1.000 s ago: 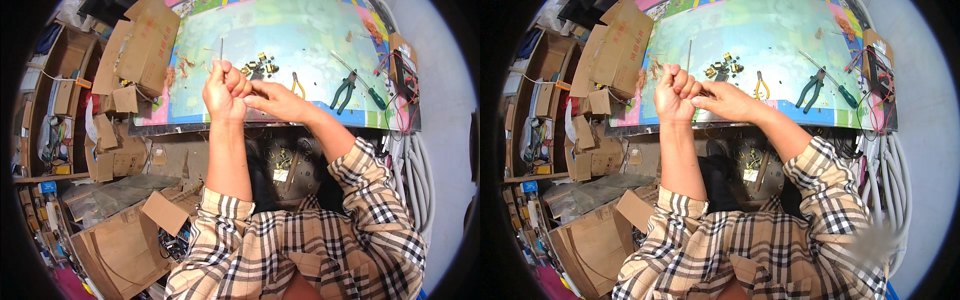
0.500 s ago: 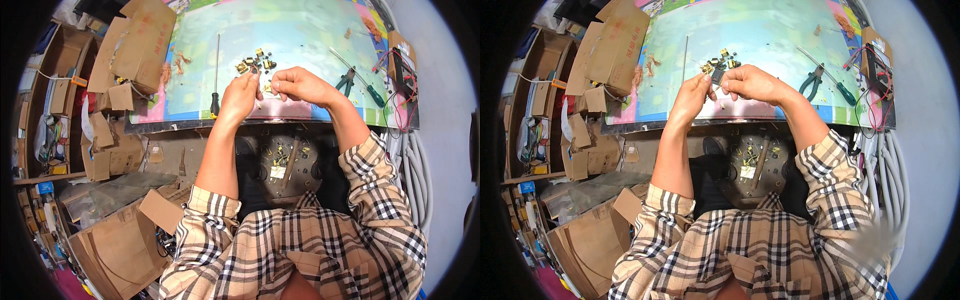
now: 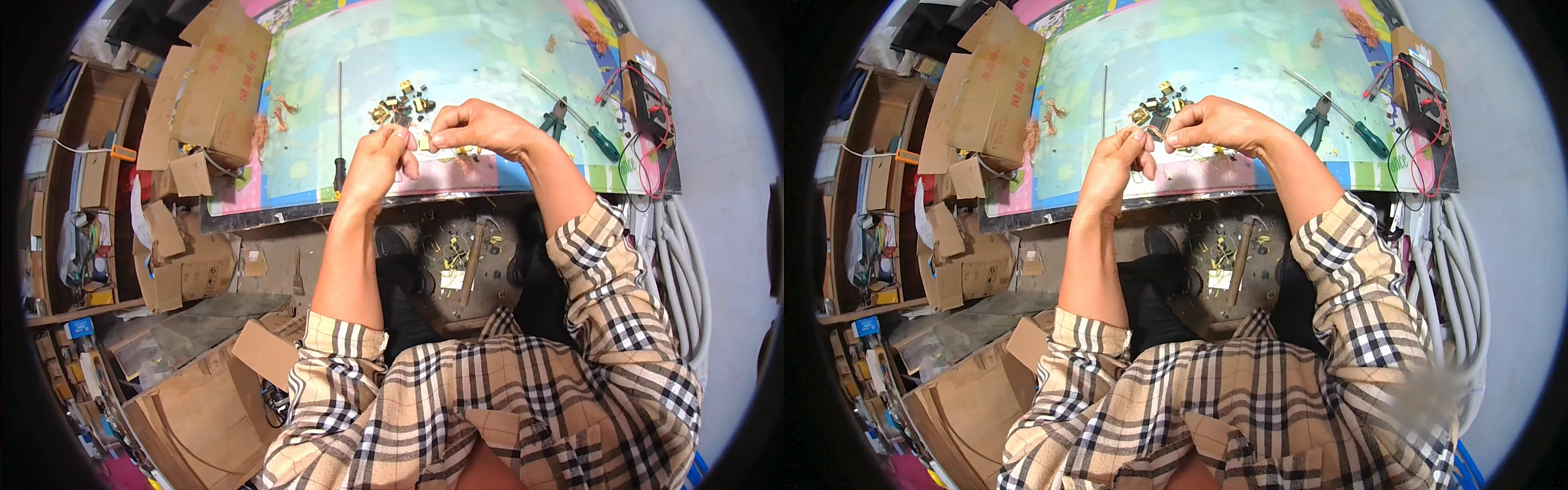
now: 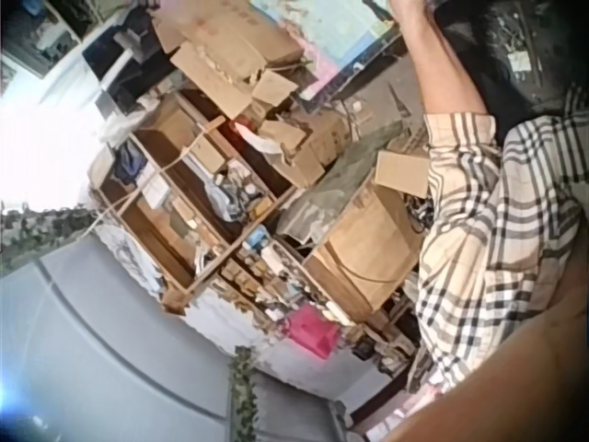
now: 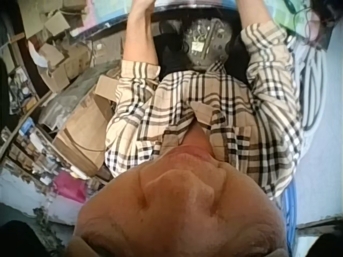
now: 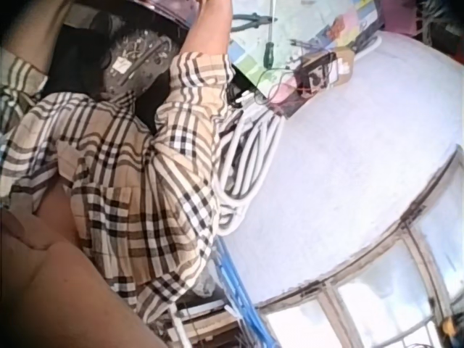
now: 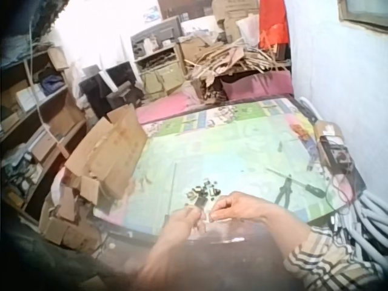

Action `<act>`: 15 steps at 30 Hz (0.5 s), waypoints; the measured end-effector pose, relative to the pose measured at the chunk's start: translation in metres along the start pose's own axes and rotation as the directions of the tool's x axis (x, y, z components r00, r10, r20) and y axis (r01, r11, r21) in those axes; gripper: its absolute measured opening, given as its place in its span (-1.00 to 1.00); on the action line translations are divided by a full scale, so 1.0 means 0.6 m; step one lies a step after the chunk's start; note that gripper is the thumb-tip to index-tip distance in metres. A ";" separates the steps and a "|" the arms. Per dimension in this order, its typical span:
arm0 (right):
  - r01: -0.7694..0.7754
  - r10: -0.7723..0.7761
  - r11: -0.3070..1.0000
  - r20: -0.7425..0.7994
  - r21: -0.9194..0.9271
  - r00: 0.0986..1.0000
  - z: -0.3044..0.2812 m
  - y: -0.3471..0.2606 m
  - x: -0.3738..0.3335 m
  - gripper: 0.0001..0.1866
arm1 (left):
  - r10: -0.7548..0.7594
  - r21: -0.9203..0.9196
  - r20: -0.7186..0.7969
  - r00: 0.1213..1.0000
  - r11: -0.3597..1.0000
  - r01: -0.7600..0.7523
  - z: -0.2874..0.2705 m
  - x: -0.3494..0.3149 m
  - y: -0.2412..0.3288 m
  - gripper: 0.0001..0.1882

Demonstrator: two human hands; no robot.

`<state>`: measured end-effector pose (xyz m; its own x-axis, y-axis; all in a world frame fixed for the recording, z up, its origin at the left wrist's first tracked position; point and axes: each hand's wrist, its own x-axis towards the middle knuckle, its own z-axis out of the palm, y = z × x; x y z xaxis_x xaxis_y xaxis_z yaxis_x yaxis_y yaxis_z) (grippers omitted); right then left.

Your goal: The person sits on the floor and assembles small electronic components by hand, connecting wires to connectors and arranging them on a low table. The person occasionally reaches down to retrieve additional parts from the floor.

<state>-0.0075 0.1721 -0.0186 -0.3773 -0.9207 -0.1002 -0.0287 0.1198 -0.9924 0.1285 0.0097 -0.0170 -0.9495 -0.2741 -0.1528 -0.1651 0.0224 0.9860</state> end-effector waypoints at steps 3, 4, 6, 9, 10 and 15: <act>-0.018 0.017 0.999 -0.029 -0.036 0.999 0.003 -0.002 0.003 -0.80 | 0.001 0.009 -0.001 1.000 1.000 -0.001 0.013 0.006 -0.007 -0.72; -0.037 0.037 0.999 -0.029 0.012 0.999 0.005 -0.004 0.003 -0.80 | -0.003 0.008 -0.021 1.000 1.000 0.003 0.017 0.007 -0.009 -0.72; -0.072 0.075 0.991 -0.022 0.108 0.997 0.010 -0.009 0.004 -0.82 | 0.039 -0.067 -0.024 0.999 0.997 -0.040 0.017 0.014 -0.026 -0.72; 0.018 -0.011 0.997 -0.078 0.081 0.997 0.012 -0.006 0.005 -0.87 | -0.019 -0.193 -0.047 0.999 0.981 0.010 0.030 0.013 -0.020 -0.70; 0.036 -0.032 0.998 -0.094 0.046 0.995 0.012 -0.009 0.004 -0.88 | -0.030 -0.261 -0.011 0.999 0.965 0.026 0.031 0.017 -0.022 -0.69; 0.208 -0.276 0.934 -0.216 -0.292 0.937 0.029 0.010 0.011 -0.89 | -0.088 -0.411 0.056 0.995 0.906 0.104 0.032 0.019 -0.022 -0.68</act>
<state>0.0059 0.1600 -0.0266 -0.5454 -0.8151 0.1954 -0.3757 0.0293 -0.9263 0.1145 0.0248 -0.0333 -0.9448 -0.2203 -0.2425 -0.1382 -0.4032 0.9046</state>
